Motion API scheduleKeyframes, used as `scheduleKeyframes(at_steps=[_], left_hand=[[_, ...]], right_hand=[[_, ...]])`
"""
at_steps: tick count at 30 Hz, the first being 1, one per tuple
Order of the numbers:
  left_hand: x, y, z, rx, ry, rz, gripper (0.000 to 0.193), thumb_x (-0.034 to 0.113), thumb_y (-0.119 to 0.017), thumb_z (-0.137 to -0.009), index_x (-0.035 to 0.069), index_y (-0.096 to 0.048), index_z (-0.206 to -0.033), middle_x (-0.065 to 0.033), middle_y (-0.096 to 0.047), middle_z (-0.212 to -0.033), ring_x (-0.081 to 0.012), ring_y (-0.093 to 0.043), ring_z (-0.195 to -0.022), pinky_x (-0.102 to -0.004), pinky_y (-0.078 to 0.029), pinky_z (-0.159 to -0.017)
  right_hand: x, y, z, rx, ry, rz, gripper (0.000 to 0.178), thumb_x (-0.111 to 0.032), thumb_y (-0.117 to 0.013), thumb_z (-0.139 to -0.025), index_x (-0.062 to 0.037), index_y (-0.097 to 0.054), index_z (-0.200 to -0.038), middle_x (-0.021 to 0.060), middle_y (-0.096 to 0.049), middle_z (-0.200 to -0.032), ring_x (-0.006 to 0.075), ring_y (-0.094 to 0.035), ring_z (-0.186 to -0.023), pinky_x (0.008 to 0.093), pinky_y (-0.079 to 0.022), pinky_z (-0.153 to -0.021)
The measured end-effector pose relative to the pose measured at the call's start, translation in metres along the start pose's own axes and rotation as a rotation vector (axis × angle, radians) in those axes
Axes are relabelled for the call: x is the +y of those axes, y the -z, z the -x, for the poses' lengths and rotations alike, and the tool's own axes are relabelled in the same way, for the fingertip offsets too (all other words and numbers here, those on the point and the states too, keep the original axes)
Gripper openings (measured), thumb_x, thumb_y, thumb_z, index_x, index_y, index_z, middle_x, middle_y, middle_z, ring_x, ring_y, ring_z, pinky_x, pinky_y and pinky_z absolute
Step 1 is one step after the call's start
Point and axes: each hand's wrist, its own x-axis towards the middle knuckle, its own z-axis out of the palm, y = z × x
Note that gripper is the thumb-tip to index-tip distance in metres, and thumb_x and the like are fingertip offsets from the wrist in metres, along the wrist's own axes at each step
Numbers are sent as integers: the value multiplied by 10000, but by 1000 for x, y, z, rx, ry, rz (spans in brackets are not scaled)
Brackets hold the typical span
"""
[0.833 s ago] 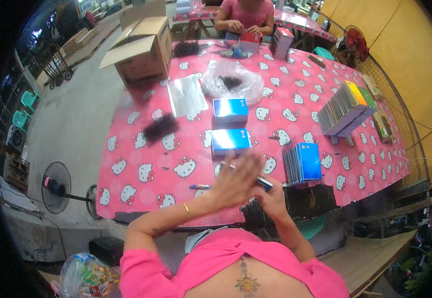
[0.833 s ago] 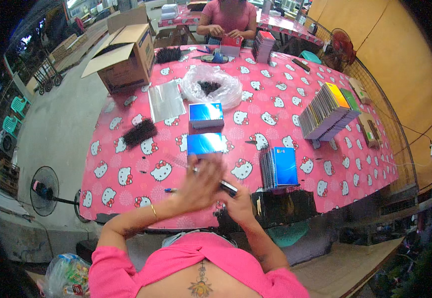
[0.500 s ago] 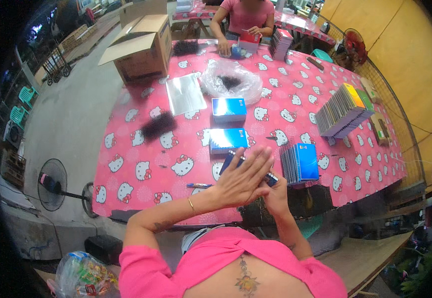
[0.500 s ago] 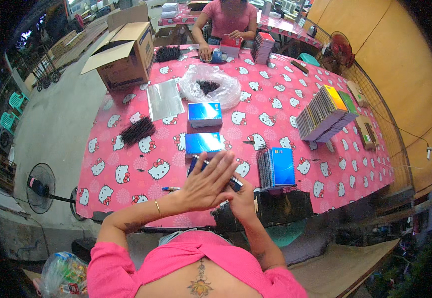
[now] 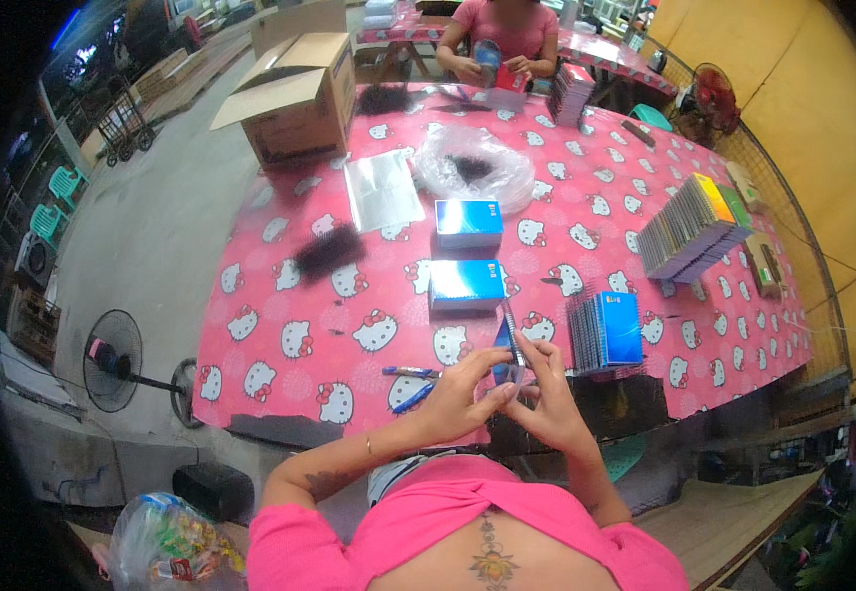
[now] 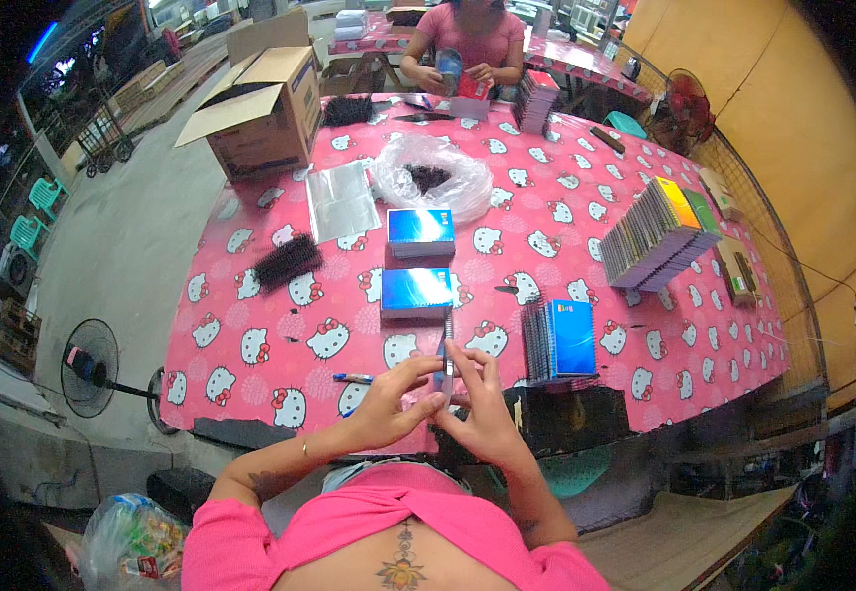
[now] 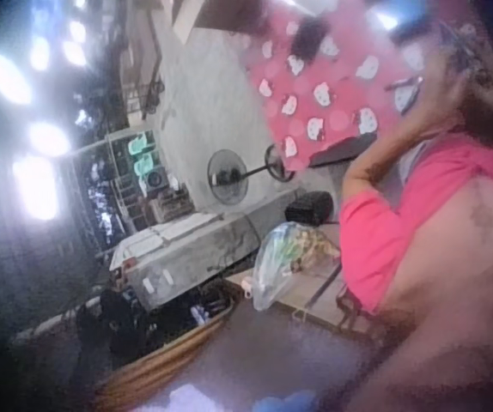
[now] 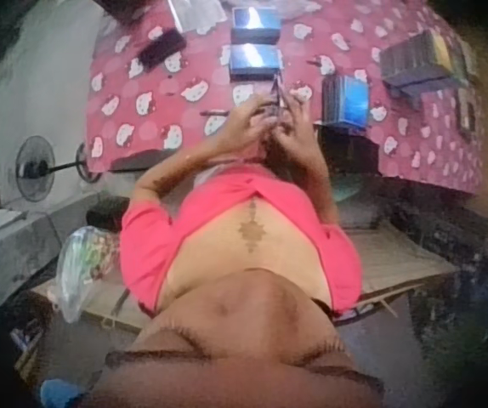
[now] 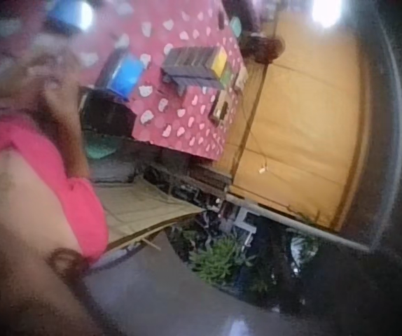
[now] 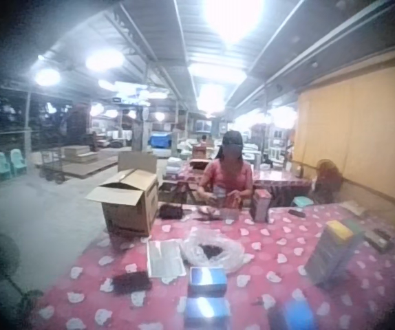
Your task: The person uses nippers to snip the wire bindings on small blue notebooks and then places them into plastic sleeves.
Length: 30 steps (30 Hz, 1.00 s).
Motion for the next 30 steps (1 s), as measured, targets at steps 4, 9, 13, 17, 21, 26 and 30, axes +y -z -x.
scheduleKeyframes(at_steps=[4,9,13,17,21,26,30], left_hand=[[-19,-15,12,23,248,237,511,171,-652,-973,-68,-449,-1376,-183,-614,-1286,-238,-602,-1211,-414,-502,-1020],[-84,-23,18,128,404,322,202,106,-501,-985,12,-621,-1117,-14,-591,-965,-95,-546,-834,-265,-463,-755],[-118,-26,21,21,386,498,215,120,-505,-1006,-1,-620,-1142,-6,-590,-973,-101,-546,-944,-280,-454,-849],[-131,-30,23,132,236,276,240,122,-561,-1002,-22,-631,-1179,-26,-608,-987,-116,-565,-970,-285,-462,-869],[-129,-23,23,171,354,248,283,108,-629,-971,-7,-648,-1229,-73,-638,-1060,-152,-598,-1007,-297,-474,-888],[-117,-11,33,223,372,53,328,177,-670,-920,1,-661,-1196,-148,-655,-1115,-289,-626,-1059,-363,-486,-924],[-110,16,79,141,161,-860,403,222,-666,-900,40,-606,-1255,-162,-638,-1101,-327,-607,-1037,-421,-489,-897]], right_hand=[[21,-12,-2,-5,97,357,931,-125,-804,-781,-126,-302,-1565,191,-315,-1357,356,-477,-1214,361,-556,-942],[37,-21,-9,123,150,507,650,-246,-797,-791,-84,-567,-1378,194,-471,-1253,364,-533,-1097,475,-440,-970],[62,-22,-27,180,144,509,178,-143,-707,-876,-40,-698,-1021,101,-652,-951,332,-627,-951,471,-472,-857],[86,-27,-32,149,122,335,176,-137,-708,-879,-36,-696,-1024,149,-666,-963,351,-656,-874,454,-499,-767],[93,-37,-32,174,111,341,160,-140,-699,-891,-36,-695,-1013,167,-678,-914,365,-666,-825,436,-512,-707],[96,-48,-34,179,129,486,174,-178,-693,-900,-51,-697,-1019,164,-681,-890,356,-669,-833,443,-520,-718],[91,-49,-32,192,107,528,190,-206,-687,-907,-73,-691,-1043,150,-683,-892,358,-671,-826,451,-526,-712]])
